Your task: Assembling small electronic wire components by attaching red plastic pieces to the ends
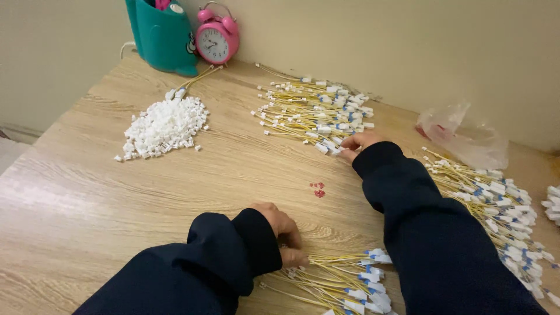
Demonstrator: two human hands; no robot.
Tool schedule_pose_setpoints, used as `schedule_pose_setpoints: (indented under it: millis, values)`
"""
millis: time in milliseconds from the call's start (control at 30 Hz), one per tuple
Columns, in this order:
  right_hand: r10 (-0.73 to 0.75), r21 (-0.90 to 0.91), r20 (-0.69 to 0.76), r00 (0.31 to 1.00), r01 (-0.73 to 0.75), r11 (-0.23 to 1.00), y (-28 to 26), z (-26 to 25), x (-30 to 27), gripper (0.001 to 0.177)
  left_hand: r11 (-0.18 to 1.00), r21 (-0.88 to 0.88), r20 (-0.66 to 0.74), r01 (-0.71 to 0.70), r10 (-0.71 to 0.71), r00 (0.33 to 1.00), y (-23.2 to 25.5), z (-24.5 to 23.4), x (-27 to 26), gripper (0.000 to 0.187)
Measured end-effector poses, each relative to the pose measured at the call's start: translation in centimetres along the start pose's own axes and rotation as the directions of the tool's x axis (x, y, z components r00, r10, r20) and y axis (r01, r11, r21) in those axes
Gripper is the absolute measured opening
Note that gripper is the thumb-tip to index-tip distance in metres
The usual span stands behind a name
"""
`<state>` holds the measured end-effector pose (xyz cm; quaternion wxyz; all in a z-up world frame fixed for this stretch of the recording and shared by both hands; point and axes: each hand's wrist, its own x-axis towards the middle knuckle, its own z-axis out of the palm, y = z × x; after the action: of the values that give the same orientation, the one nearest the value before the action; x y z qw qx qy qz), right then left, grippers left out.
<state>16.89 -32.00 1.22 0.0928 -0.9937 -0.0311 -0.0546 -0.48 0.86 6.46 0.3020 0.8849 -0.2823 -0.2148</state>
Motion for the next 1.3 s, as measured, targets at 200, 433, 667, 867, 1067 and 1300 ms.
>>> schedule_pose_setpoints:
  millis: [200,433,667,867,1067,1300]
  values:
    - [0.269,-0.214,0.290,0.919,-0.212,0.954,-2.7,-0.9,0.6,0.057,0.995,-0.096,-0.035,-0.024,0.020,0.999,-0.6,0.4,0.4,0.022]
    - [0.192,-0.199,0.188,0.963,-0.154,0.968,-1.3,-1.3,-1.0,0.034,0.993,-0.114,-0.068,-0.034,0.027,0.997,-1.3,1.8,1.1,0.026]
    - [0.229,0.677,-0.176,0.957,-0.052,0.734,-1.3,-2.5,-3.8,0.034,0.828,-0.560,-0.250,-0.039,-0.124,0.960,-1.6,1.6,1.1,0.019]
    - [0.203,0.734,-0.207,0.957,0.015,0.679,-3.3,-6.6,-6.2,0.036,0.710,-0.691,-0.368,-0.137,-0.182,0.912,-3.2,2.5,2.7,0.026]
    - [0.174,0.560,-0.263,0.949,0.003,0.829,-8.4,-10.0,-12.3,0.026,0.284,-0.906,-0.390,-0.314,-0.267,0.881,-4.9,2.7,4.4,0.038]
    - [-0.344,0.382,-0.425,0.837,0.510,0.771,-6.0,-8.8,-17.0,0.015,-0.112,-0.956,-0.222,-0.273,-0.332,0.917,-5.0,2.2,5.6,0.048]
